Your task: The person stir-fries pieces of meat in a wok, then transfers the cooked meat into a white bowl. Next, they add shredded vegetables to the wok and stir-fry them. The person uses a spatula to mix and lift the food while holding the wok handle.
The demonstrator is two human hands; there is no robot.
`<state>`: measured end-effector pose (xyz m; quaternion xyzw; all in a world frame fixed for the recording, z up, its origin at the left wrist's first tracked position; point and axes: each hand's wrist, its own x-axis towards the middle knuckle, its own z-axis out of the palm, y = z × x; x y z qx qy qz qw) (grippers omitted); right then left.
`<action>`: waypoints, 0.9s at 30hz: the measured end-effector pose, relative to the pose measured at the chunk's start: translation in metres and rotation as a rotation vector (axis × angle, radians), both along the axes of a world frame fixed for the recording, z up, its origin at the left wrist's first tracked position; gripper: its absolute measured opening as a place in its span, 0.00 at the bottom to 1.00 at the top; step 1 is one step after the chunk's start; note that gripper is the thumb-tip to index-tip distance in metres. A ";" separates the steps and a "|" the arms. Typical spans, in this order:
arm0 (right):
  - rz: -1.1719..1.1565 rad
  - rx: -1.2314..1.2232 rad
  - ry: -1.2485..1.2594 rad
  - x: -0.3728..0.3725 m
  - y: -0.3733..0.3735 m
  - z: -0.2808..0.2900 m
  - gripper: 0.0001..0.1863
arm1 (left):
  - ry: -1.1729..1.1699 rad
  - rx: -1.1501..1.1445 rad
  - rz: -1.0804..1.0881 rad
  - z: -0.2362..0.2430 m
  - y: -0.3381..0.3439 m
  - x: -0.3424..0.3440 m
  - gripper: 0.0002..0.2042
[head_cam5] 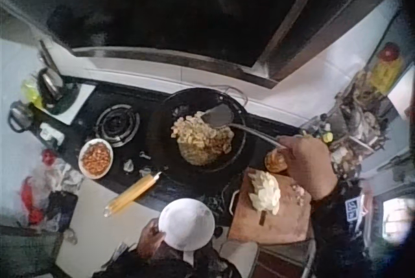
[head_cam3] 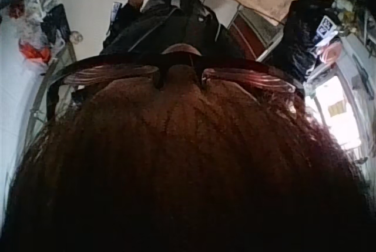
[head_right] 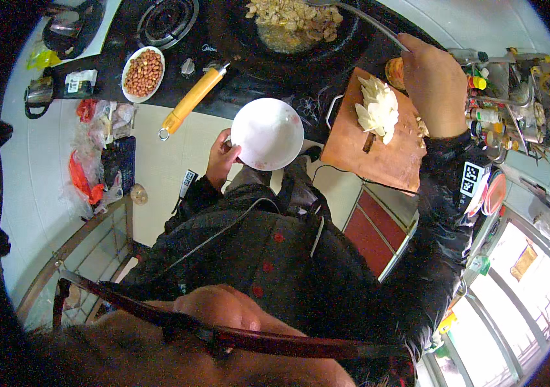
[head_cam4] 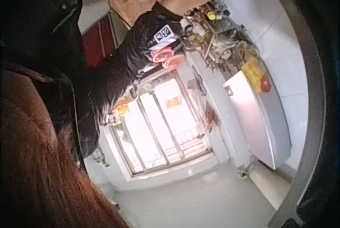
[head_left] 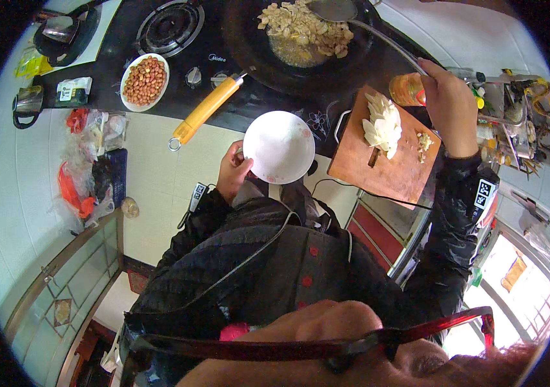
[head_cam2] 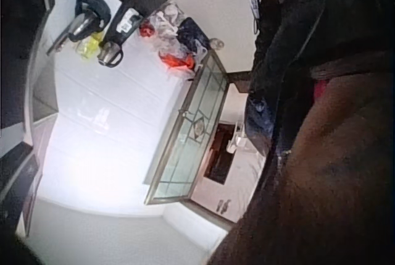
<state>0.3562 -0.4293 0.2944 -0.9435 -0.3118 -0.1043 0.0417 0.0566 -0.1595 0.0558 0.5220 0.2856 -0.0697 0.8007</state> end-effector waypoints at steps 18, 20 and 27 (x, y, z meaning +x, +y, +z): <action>0.108 -0.324 -0.081 0.034 -0.024 0.048 0.14 | 0.044 0.040 0.053 0.002 -0.017 0.002 0.23; 0.170 -0.379 -0.154 0.052 -0.026 0.043 0.14 | 0.054 0.023 0.079 0.005 -0.019 0.004 0.23; 0.120 0.207 0.581 0.085 -0.024 -0.079 0.17 | 0.044 0.049 0.099 0.012 -0.024 0.001 0.23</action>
